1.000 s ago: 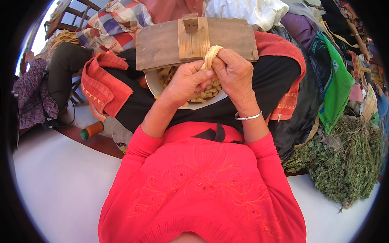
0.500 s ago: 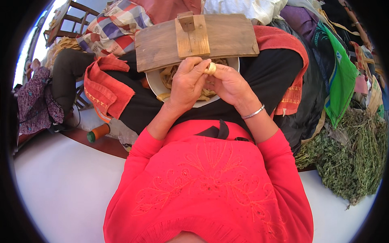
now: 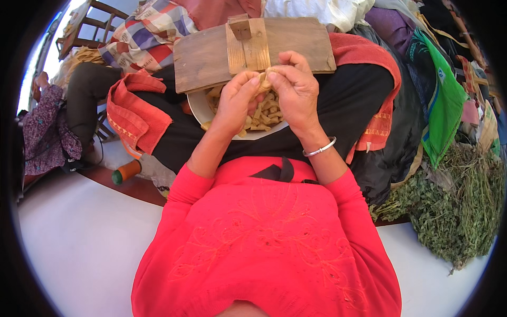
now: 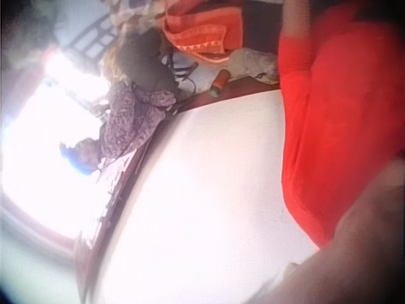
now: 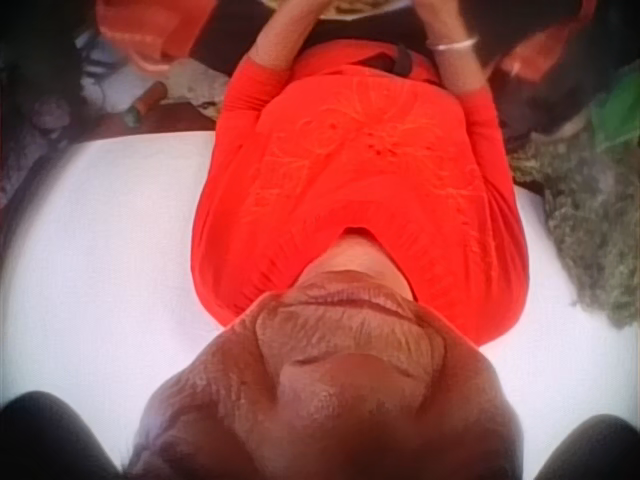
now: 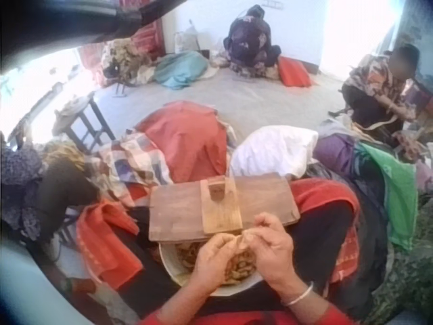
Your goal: The person shapes strips of dough into twisted pieces using a wooden board and their hands, then drops them into a bowl.
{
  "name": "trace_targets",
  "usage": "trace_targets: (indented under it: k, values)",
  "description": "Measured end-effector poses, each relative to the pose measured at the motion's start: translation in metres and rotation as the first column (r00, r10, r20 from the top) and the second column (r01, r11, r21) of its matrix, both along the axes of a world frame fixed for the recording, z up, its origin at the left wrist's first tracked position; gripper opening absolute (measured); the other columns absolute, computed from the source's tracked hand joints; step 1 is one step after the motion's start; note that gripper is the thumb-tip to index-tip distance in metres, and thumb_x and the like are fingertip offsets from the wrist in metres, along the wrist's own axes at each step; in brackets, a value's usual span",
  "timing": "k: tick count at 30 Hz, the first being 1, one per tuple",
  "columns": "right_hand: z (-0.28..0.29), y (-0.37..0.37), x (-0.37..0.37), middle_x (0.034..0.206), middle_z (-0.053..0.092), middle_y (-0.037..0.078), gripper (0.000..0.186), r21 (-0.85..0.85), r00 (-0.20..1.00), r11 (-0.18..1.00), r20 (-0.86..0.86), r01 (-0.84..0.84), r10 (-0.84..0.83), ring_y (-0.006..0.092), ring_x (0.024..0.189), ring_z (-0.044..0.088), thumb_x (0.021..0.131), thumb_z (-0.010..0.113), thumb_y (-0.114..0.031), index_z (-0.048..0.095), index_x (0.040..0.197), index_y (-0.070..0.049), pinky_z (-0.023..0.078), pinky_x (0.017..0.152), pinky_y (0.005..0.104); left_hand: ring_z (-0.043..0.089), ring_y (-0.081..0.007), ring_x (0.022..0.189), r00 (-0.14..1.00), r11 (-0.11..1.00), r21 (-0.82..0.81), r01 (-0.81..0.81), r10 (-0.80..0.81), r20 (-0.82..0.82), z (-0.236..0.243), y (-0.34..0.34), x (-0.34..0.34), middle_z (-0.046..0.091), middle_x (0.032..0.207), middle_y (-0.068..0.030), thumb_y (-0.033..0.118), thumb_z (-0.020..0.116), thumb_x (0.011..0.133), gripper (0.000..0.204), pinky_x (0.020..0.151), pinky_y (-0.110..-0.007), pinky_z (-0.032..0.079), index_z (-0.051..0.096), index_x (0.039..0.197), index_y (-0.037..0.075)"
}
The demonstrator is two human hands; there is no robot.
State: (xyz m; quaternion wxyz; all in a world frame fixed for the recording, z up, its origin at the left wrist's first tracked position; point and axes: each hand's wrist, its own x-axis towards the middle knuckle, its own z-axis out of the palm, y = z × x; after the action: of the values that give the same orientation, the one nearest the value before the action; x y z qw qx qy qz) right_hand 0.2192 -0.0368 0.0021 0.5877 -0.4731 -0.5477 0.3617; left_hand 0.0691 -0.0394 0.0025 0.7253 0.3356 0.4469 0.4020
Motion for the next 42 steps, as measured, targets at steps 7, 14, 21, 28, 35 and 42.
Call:
trace_targets:
  k: [7, 14, 21, 28, 35, 42]
  values:
    - [0.018, 0.01, 0.028, 0.123, 0.054, 0.007, 0.024, -0.091, 0.998, 0.994, 0.019, -0.057, 0.059, 0.0099, 0.098, 0.054, 0.089, 0.064, -0.01, 0.063, 0.111, -0.001, 0.044, 0.085, 0.0245, 0.057, -0.0129, 0.072, 0.823, 0.799, 0.558, 0.224, 0.151, -0.547, -0.018, -0.024, -0.049, 0.059, 0.081, -0.0031, 0.003, 0.059, 0.09, 0.007, 0.065, -0.025, 0.046, 0.058, 0.096, 0.001]
    - [0.037, 0.036, 0.021, 0.081, 0.063, 0.001, 0.021, -0.497, 0.8, 0.699, 0.014, -0.515, 0.6, 0.0073, 0.075, 0.059, 0.09, 0.064, -0.015, 0.065, 0.103, 0.001, 0.048, 0.066, 0.0214, 0.057, -0.018, 0.07, 0.805, 0.688, 0.657, 0.308, 0.18, -0.566, 0.01, 0.01, -0.027, 0.058, 0.078, -0.0091, 0.005, 0.063, 0.087, 0.01, 0.065, -0.029, 0.046, 0.057, 0.096, 0.002]
    - [0.029, 0.059, 0.015, 0.072, 0.059, -0.002, 0.012, -0.513, 0.9, 0.776, 0.012, -0.368, 0.435, 0.0038, 0.064, 0.051, 0.089, 0.063, -0.011, 0.066, 0.094, 0.0, 0.042, 0.056, 0.0194, 0.045, -0.0039, 0.066, 0.932, 0.909, 0.372, 0.19, -0.047, -0.36, -0.001, 0.053, -0.052, 0.052, 0.072, 0.0049, 0.012, 0.054, 0.095, 0.011, 0.06, -0.019, 0.038, 0.059, 0.092, 0.003]
    - [0.004, 0.072, 0.0, 0.073, 0.061, 0.002, 0.013, -0.268, 0.93, 0.946, 0.265, -0.182, 0.254, 0.0082, 0.068, 0.052, 0.089, 0.061, -0.012, 0.065, 0.093, 0.0, 0.044, 0.063, 0.0262, 0.045, -0.004, 0.064, 0.951, 0.919, 0.375, 0.119, 0.002, -0.308, -0.019, 0.082, -0.059, 0.053, 0.069, 0.0043, 0.016, 0.055, 0.094, 0.014, 0.058, -0.02, 0.036, 0.061, 0.09, 0.004]
    - [-0.01, 0.078, -0.005, 0.077, 0.064, 0.007, 0.008, -0.137, 0.794, 0.985, 0.586, -0.101, 0.163, 0.0163, 0.069, 0.057, 0.085, 0.063, -0.006, 0.067, 0.09, -0.002, 0.046, 0.065, 0.0286, 0.048, -0.0067, 0.063, 0.778, 0.82, 0.543, 0.181, 0.218, -0.589, -0.039, 0.099, -0.053, 0.054, 0.066, 0.0009, 0.015, 0.058, 0.092, 0.017, 0.057, -0.023, 0.039, 0.059, 0.083, 0.001]
    - [0.015, 0.053, -0.012, 0.084, 0.063, 0.016, 0.012, 0.397, 0.743, 0.899, 0.655, -0.186, -0.136, 0.0342, 0.076, 0.061, 0.085, 0.065, -0.017, 0.066, 0.092, -0.007, 0.047, 0.066, 0.0423, 0.056, -0.026, 0.062, 0.78, 0.832, 0.543, 0.111, 0.265, -0.567, -0.013, 0.059, -0.047, 0.056, 0.069, -0.0175, 0.018, 0.056, 0.091, 0.021, 0.062, -0.038, 0.045, 0.057, 0.084, -0.002]
